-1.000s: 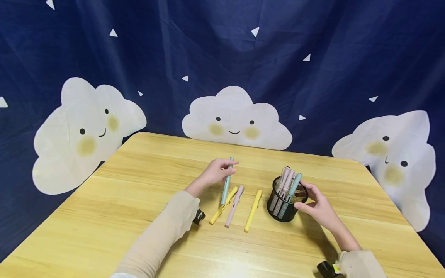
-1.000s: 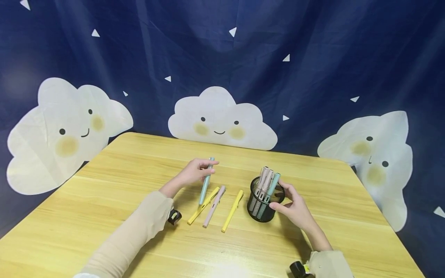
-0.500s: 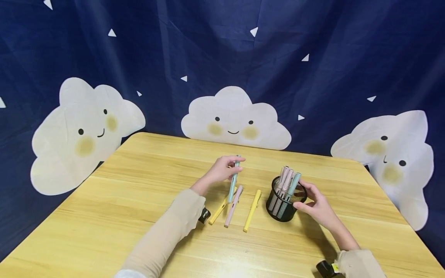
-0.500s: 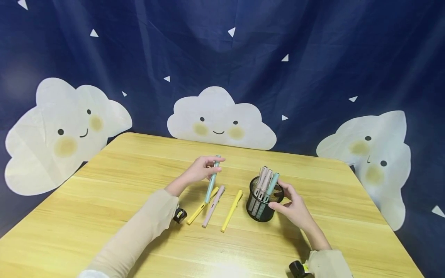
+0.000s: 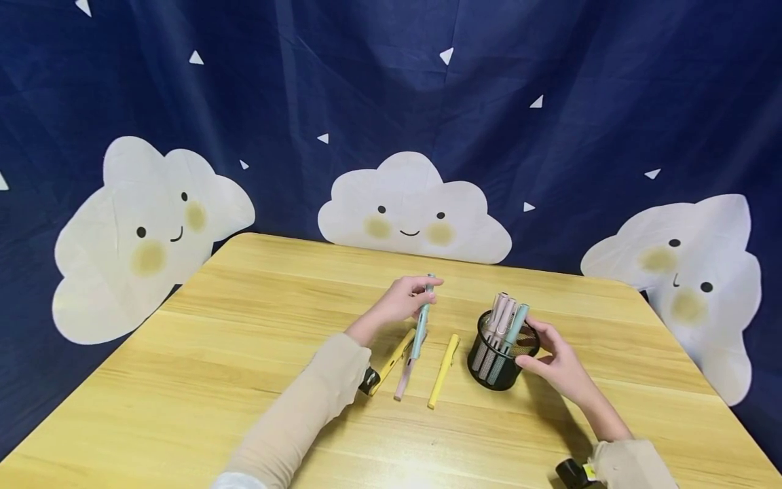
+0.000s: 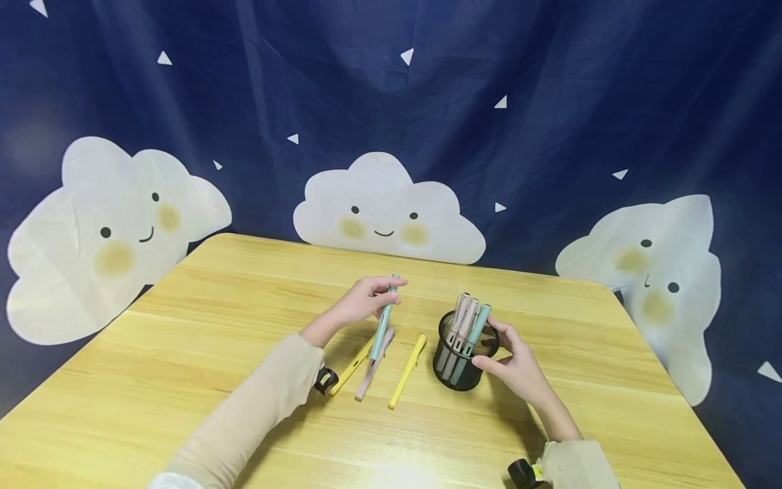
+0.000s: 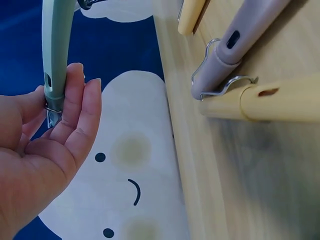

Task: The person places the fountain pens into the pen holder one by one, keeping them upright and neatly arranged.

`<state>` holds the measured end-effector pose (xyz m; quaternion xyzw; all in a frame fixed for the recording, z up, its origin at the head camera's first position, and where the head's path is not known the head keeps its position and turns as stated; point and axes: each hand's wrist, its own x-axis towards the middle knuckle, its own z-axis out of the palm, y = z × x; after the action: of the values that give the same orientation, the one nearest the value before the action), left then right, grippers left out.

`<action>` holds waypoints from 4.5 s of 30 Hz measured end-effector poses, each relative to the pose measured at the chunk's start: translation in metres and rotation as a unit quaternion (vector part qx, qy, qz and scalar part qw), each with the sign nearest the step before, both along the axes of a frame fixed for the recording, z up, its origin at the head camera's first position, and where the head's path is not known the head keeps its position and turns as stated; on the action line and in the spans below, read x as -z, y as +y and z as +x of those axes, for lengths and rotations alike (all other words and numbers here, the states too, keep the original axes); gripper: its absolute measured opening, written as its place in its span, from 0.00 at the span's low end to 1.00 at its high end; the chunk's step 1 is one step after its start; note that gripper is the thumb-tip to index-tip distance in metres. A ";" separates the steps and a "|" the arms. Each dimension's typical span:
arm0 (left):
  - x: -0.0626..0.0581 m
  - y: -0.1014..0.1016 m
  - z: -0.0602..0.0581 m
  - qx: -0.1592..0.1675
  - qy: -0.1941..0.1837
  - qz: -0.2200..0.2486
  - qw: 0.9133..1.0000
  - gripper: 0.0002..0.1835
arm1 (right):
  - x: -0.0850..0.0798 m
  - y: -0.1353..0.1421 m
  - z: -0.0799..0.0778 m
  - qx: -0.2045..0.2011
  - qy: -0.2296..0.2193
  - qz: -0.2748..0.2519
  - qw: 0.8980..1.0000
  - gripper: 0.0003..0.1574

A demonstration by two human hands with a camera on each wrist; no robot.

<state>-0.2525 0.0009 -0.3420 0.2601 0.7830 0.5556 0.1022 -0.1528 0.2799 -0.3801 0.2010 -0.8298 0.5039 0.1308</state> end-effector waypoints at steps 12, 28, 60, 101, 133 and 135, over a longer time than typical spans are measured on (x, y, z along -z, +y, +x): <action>-0.003 0.010 0.001 -0.012 0.015 -0.003 1.000 0.20 | 0.000 0.001 -0.002 -0.005 0.004 0.000 1.000 0.38; -0.011 0.028 0.004 0.000 0.035 0.003 0.999 0.19 | 0.002 0.002 -0.003 -0.004 0.007 -0.002 1.000 0.38; -0.031 0.060 0.011 -0.030 0.067 0.011 0.997 0.19 | 0.001 0.002 -0.002 -0.008 -0.004 -0.009 1.000 0.37; -0.039 0.078 0.015 -0.066 0.132 0.077 0.986 0.35 | 0.004 0.003 -0.002 -0.007 0.002 -0.004 1.000 0.38; -0.017 0.089 0.019 -0.033 0.177 -0.038 0.983 0.28 | 0.006 0.004 -0.002 -0.008 0.004 -0.008 1.000 0.38; -0.017 0.090 0.020 -0.035 0.174 -0.046 0.983 0.29 | 0.006 0.004 -0.001 -0.006 0.003 -0.008 1.000 0.38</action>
<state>-0.2330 0.0908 -0.3254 0.3203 0.8220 0.4688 -0.0431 -0.1543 0.2835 -0.3860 0.2069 -0.8242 0.5105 0.1318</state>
